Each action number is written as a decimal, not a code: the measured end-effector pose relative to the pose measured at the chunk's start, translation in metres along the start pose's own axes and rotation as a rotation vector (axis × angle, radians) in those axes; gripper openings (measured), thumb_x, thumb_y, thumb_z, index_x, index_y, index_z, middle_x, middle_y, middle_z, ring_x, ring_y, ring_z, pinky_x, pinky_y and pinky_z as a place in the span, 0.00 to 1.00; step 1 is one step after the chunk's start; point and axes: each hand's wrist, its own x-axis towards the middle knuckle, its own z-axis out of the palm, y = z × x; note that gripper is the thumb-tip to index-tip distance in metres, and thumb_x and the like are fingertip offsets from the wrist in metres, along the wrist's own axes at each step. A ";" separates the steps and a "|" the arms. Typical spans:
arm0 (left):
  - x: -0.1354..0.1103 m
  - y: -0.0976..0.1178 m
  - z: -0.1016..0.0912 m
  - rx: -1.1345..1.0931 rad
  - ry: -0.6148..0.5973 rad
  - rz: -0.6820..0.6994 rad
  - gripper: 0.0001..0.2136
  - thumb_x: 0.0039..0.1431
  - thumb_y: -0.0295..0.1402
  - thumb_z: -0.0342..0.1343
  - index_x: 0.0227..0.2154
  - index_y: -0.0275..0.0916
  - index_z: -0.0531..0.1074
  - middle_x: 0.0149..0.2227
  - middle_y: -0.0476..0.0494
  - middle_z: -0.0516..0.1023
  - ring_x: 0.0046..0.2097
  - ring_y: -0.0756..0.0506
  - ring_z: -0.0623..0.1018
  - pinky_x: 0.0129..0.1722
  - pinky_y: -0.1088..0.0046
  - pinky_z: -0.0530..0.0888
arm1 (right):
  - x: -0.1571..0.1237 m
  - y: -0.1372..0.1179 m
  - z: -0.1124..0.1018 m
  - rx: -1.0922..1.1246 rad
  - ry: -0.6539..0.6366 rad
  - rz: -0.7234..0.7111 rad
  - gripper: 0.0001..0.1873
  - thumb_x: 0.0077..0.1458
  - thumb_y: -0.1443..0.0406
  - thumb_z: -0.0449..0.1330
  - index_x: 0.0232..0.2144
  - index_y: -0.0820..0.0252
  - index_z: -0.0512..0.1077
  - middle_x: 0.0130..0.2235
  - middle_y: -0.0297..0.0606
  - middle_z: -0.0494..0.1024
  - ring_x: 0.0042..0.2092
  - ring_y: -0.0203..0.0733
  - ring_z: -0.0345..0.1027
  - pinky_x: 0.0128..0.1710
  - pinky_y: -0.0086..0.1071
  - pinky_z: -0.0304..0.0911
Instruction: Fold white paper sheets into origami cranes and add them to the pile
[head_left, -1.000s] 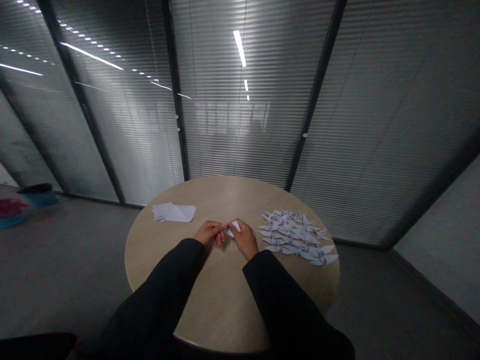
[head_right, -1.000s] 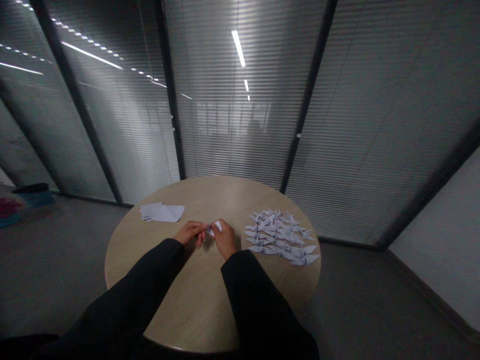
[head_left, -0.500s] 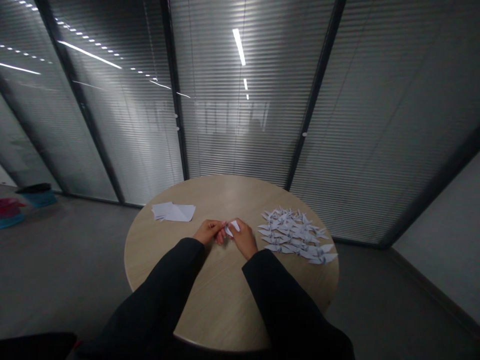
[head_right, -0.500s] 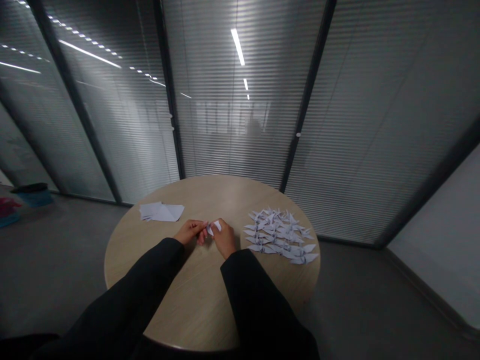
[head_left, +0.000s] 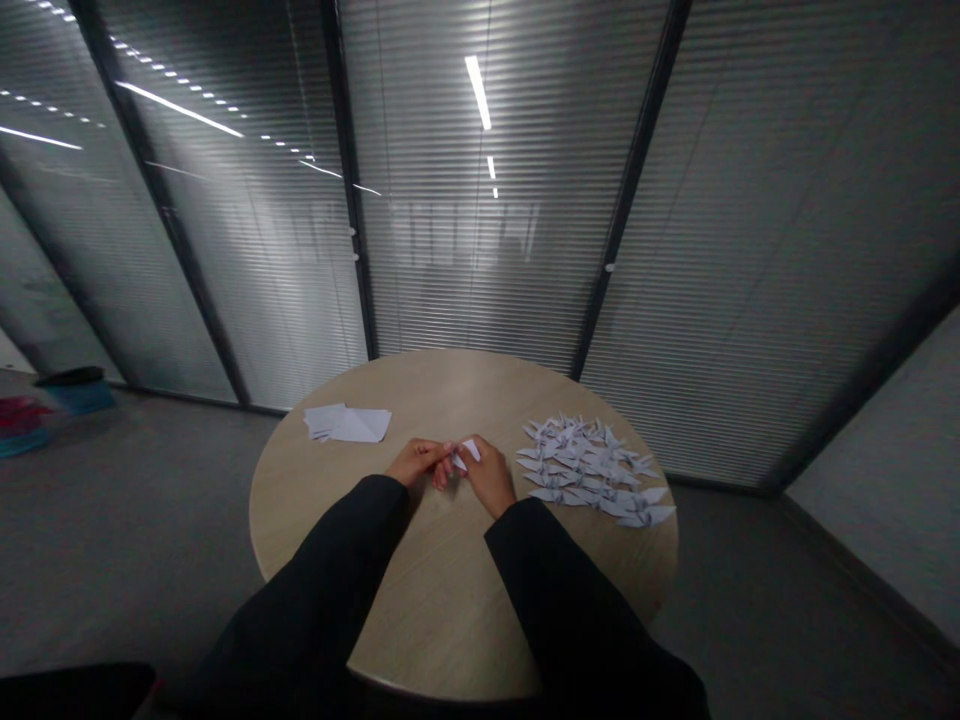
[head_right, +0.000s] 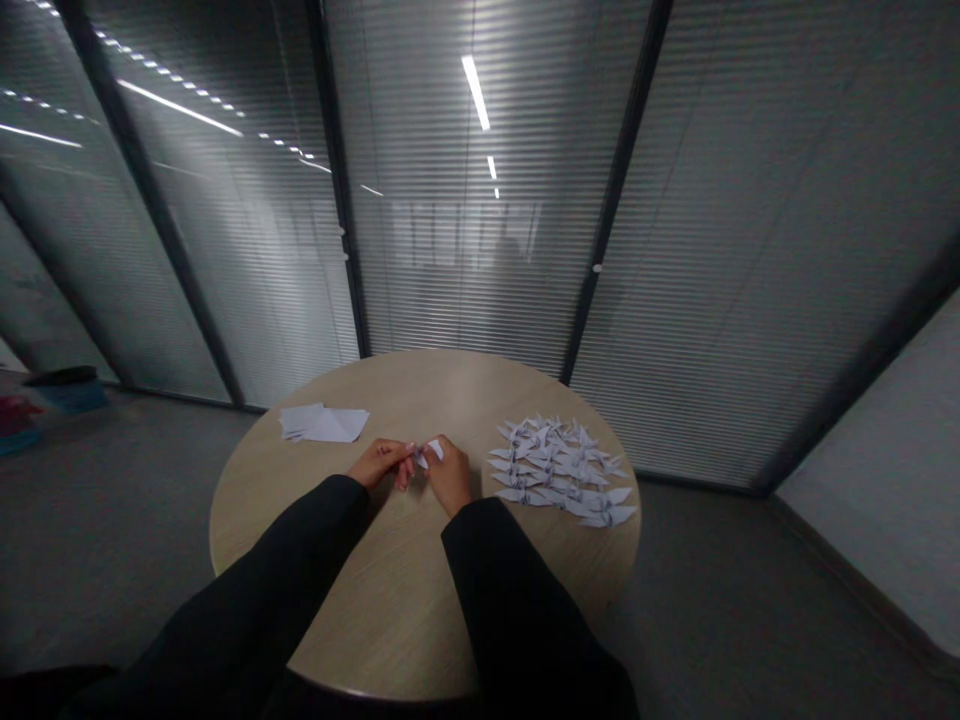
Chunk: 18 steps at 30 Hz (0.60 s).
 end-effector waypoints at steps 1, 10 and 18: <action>0.000 0.000 0.000 -0.004 0.002 0.003 0.25 0.46 0.54 0.56 0.16 0.31 0.71 0.13 0.43 0.71 0.15 0.51 0.69 0.17 0.76 0.64 | 0.001 0.002 0.000 0.002 0.011 0.013 0.08 0.53 0.62 0.52 0.26 0.58 0.68 0.23 0.31 0.70 0.23 0.34 0.64 0.22 0.25 0.59; 0.004 0.001 -0.002 0.062 0.192 0.098 0.22 0.42 0.49 0.61 0.28 0.31 0.75 0.27 0.39 0.78 0.29 0.47 0.76 0.26 0.74 0.69 | 0.006 0.010 0.002 0.064 0.058 0.084 0.09 0.53 0.60 0.53 0.26 0.57 0.68 0.26 0.34 0.72 0.26 0.36 0.65 0.21 0.26 0.61; 0.005 0.001 -0.002 0.173 0.293 0.184 0.20 0.43 0.41 0.62 0.39 0.35 0.73 0.39 0.39 0.76 0.42 0.43 0.74 0.37 0.69 0.72 | 0.006 0.012 0.001 0.025 0.071 0.046 0.16 0.57 0.55 0.47 0.27 0.56 0.68 0.24 0.31 0.70 0.26 0.35 0.63 0.23 0.25 0.56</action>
